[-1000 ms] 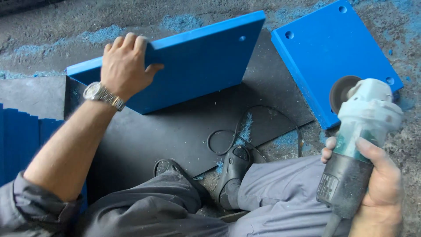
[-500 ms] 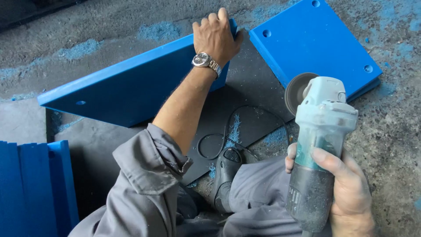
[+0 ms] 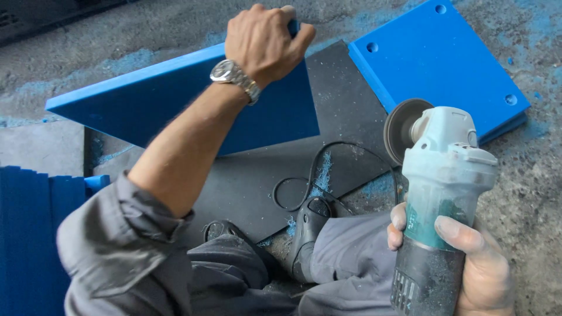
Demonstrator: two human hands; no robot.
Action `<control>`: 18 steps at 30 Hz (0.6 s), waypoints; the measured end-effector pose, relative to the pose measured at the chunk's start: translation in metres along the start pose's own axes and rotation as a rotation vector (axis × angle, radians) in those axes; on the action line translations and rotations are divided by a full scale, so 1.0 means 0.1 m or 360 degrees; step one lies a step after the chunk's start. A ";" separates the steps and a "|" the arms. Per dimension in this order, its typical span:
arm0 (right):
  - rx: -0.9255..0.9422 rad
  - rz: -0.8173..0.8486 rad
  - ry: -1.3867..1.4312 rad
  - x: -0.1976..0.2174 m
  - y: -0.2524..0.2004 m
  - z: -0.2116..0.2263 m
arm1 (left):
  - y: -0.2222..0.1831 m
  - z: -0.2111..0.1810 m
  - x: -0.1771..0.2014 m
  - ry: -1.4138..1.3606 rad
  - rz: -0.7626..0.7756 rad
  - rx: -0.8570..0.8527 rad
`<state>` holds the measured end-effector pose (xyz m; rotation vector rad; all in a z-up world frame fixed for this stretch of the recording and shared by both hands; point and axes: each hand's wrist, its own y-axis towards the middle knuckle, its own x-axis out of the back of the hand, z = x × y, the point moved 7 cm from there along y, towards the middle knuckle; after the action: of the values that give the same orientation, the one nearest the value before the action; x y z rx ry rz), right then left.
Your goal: Grinding the edges of blue plastic slabs using a hand-held angle grinder.
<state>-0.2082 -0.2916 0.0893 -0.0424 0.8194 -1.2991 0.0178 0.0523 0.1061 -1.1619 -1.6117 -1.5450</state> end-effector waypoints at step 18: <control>0.0187 0.0103 -0.0271 0.37 0.17 0.05 | -1.11 1.25 1.66 -0.0338 -0.0286 -0.0280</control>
<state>-0.1897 -0.3207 0.0662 -0.0320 0.5940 -1.2615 -0.1344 0.2117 0.1885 -1.3443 -1.7883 -1.7567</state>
